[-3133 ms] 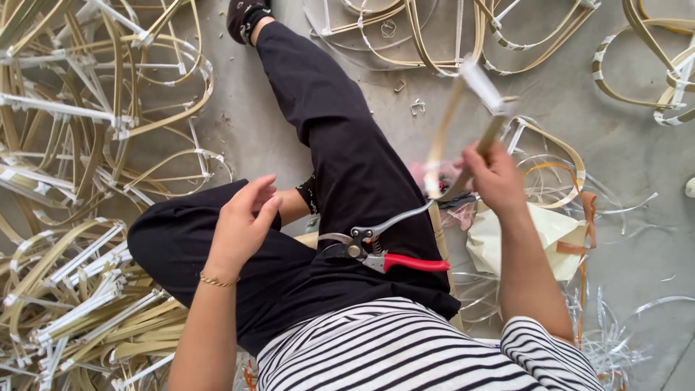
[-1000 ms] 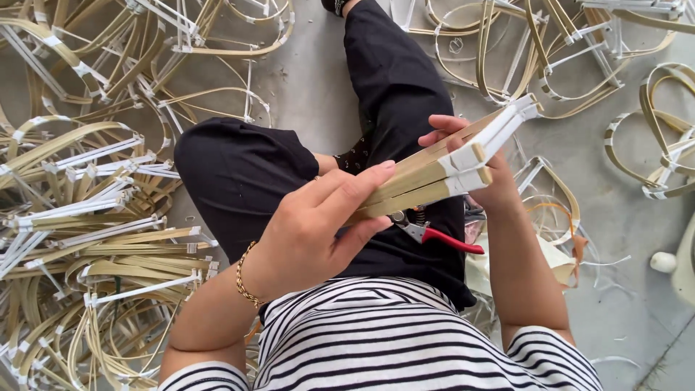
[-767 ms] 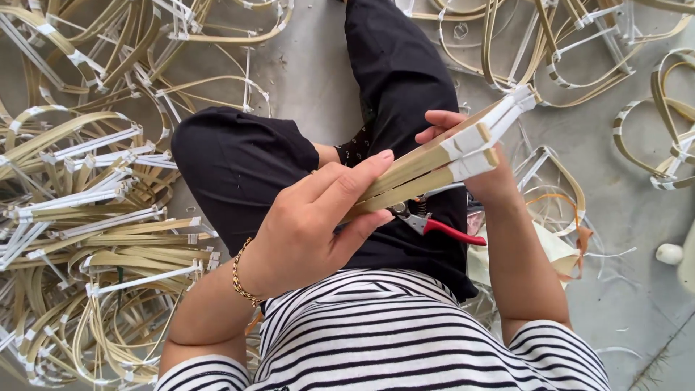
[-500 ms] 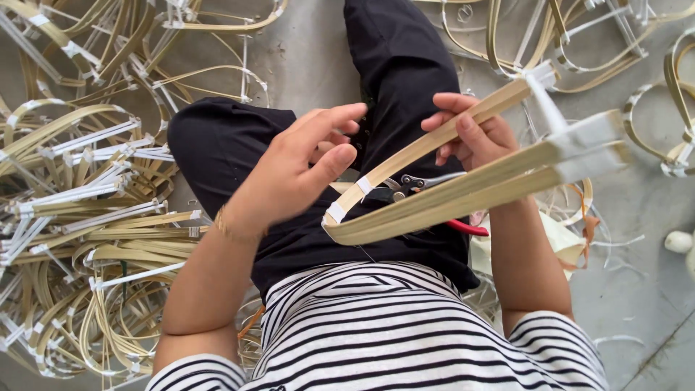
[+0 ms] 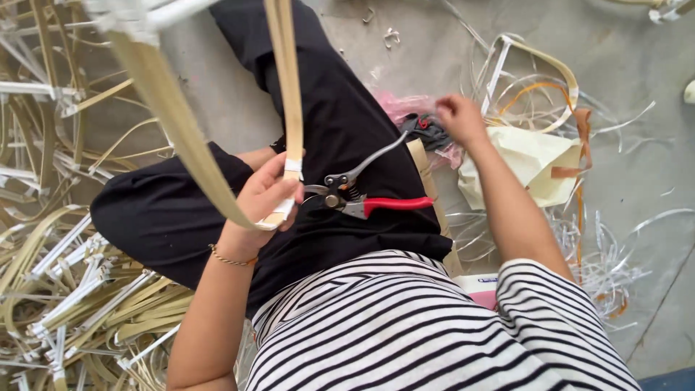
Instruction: Assembling curved bamboo or wood strips into frames using white plastic connectors and clips.
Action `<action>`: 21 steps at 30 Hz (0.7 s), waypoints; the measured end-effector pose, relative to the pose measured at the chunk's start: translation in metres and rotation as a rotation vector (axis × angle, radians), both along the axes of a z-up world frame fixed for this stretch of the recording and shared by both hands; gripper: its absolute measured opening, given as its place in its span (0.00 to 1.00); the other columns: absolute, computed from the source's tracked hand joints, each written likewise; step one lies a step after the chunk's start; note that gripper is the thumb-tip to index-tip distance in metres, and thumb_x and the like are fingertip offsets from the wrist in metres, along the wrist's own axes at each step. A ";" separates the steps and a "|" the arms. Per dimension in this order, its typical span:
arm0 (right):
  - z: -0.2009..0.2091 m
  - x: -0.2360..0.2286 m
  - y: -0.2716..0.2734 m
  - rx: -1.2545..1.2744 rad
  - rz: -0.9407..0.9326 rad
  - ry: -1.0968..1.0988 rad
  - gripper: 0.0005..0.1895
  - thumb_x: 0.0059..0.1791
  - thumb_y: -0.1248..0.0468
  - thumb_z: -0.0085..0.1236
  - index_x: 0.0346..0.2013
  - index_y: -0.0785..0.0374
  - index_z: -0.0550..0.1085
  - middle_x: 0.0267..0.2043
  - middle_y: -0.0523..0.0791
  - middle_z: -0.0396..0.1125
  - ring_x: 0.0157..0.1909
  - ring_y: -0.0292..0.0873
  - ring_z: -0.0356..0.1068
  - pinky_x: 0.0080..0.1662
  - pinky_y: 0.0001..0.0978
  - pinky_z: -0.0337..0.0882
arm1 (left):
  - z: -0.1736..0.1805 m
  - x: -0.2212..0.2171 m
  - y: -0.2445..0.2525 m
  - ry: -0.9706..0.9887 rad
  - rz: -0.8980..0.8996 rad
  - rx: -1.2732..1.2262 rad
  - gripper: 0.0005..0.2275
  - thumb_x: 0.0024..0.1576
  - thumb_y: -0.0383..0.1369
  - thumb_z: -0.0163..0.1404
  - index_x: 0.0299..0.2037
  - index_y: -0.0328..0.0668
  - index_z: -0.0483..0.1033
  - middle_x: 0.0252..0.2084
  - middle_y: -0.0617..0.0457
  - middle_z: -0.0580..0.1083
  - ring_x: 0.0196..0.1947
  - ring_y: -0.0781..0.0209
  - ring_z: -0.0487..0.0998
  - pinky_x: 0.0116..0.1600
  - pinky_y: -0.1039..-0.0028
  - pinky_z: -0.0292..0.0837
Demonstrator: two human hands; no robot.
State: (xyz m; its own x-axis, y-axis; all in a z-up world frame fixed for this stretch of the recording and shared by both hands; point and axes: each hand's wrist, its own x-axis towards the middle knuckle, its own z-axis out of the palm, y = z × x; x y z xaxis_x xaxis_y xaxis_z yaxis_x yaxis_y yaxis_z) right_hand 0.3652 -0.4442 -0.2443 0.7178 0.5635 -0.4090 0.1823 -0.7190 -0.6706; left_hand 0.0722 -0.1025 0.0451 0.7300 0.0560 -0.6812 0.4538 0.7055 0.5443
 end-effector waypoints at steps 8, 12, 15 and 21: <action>-0.006 -0.055 -0.005 -0.399 0.235 -0.129 0.23 0.40 0.58 0.68 0.48 0.58 0.78 0.52 0.52 0.67 0.56 0.57 0.64 0.56 0.50 0.65 | 0.001 0.038 -0.010 0.138 -0.015 -0.034 0.26 0.61 0.26 0.48 0.71 0.39 0.57 0.28 0.54 0.70 0.14 0.70 0.66 0.17 0.79 0.60; 0.006 -0.039 -0.027 0.033 0.101 -0.110 0.16 0.42 0.62 0.64 0.43 0.63 0.75 0.50 0.50 0.70 0.53 0.53 0.70 0.55 0.45 0.70 | -0.013 0.064 -0.022 0.067 -0.006 -0.062 0.29 0.59 0.25 0.49 0.72 0.40 0.54 0.30 0.54 0.70 0.16 0.70 0.68 0.18 0.78 0.63; 0.010 -0.024 -0.044 0.551 -0.386 0.548 0.17 0.46 0.64 0.59 0.49 0.59 0.70 0.49 0.46 0.67 0.47 0.40 0.69 0.50 0.36 0.74 | -0.029 0.086 -0.034 0.038 -0.073 -0.102 0.27 0.59 0.25 0.49 0.70 0.39 0.56 0.32 0.51 0.73 0.14 0.69 0.69 0.17 0.77 0.65; 0.150 0.018 0.006 0.827 -0.156 0.378 0.11 0.51 0.62 0.62 0.33 0.68 0.72 0.57 0.48 0.63 0.60 0.43 0.65 0.67 0.39 0.64 | -0.044 0.107 -0.041 -0.005 -0.021 -0.257 0.17 0.63 0.25 0.50 0.61 0.32 0.63 0.32 0.49 0.74 0.16 0.68 0.70 0.17 0.77 0.62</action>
